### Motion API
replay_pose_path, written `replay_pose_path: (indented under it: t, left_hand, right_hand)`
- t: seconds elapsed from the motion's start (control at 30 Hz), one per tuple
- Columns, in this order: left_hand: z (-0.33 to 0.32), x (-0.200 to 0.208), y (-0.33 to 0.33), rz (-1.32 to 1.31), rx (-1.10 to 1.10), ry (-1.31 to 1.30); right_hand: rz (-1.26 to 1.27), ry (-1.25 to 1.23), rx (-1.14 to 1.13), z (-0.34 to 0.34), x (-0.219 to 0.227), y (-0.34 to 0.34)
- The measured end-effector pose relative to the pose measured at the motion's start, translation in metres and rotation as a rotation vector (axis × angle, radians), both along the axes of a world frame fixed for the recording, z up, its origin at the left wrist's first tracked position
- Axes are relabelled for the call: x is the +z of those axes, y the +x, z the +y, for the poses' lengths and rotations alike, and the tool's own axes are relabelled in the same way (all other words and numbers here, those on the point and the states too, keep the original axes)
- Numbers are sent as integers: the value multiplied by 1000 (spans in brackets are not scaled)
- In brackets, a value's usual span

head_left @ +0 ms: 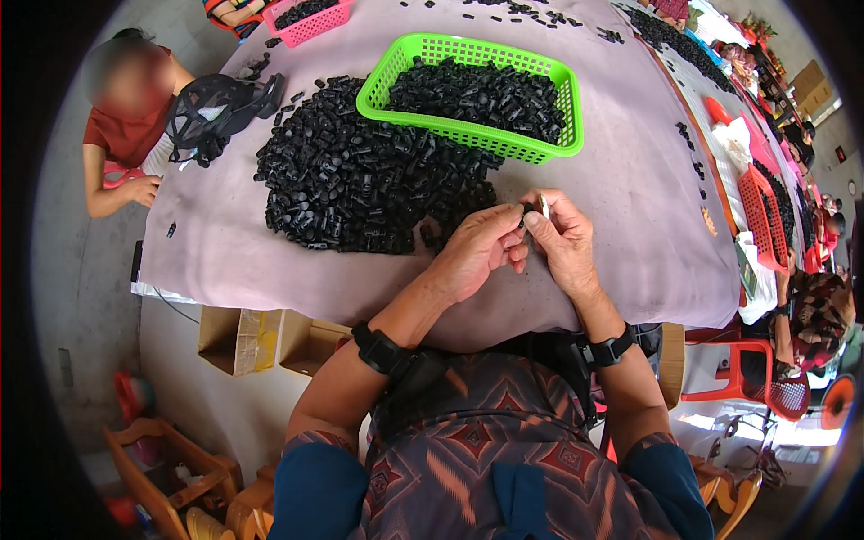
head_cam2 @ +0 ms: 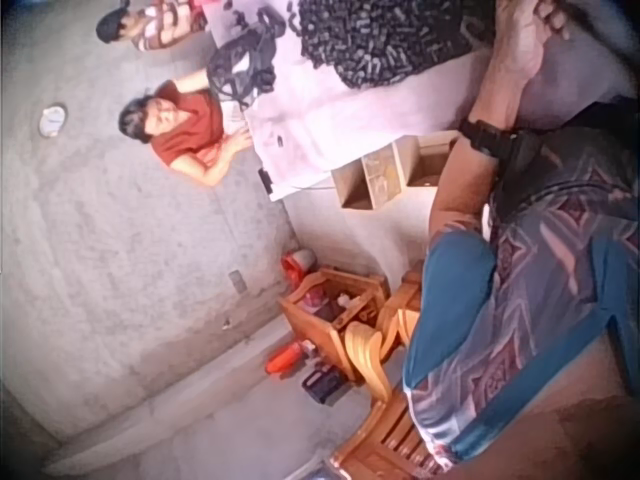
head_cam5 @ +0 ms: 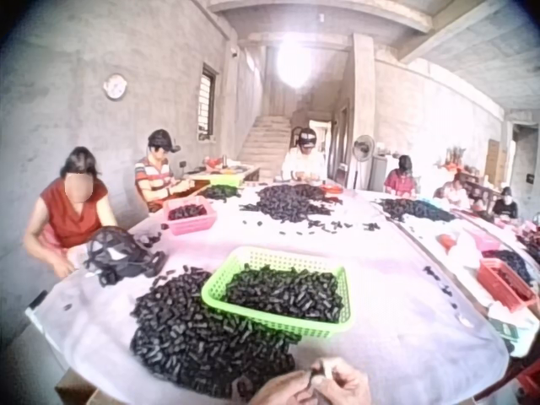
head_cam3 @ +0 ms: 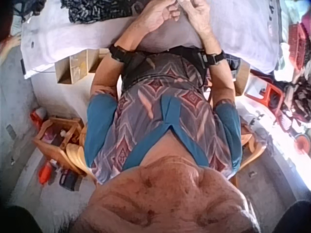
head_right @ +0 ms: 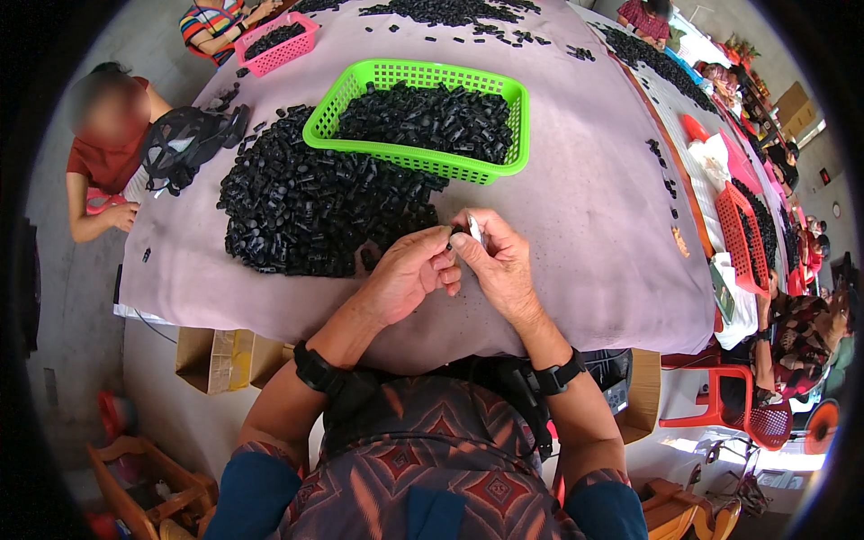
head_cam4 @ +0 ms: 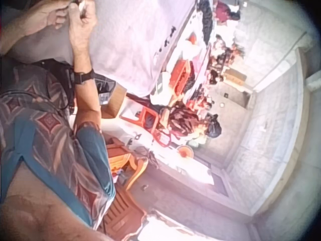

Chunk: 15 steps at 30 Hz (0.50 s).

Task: Manually assembling small black plastic shoe components at a production table.

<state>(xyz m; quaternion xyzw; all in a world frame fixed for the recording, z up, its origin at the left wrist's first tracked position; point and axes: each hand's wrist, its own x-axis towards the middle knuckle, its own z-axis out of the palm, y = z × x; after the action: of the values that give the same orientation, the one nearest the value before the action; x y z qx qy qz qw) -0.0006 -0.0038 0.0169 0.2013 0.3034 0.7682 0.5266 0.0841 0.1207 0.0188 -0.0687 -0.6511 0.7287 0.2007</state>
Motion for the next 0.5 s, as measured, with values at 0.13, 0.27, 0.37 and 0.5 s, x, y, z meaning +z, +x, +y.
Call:
replay_pose_path:
  t: [0.13,0.27,0.37,0.5]
  left_hand:
    - [1,-4,-2,18,-13,-32]
    - [1,-3,-1,-1,9,-57]
    - [1,-5,-2,-7,10,-64]
    - [1,-7,-2,-15,3,-50]
  right_hand:
    - [32,86,-28,-1,-2,-1]
    - [66,154,-48,-1,-2,-2]
    - [12,52,-31,-1,-1,-2]
    - [-82,135,-86,2,3,1]
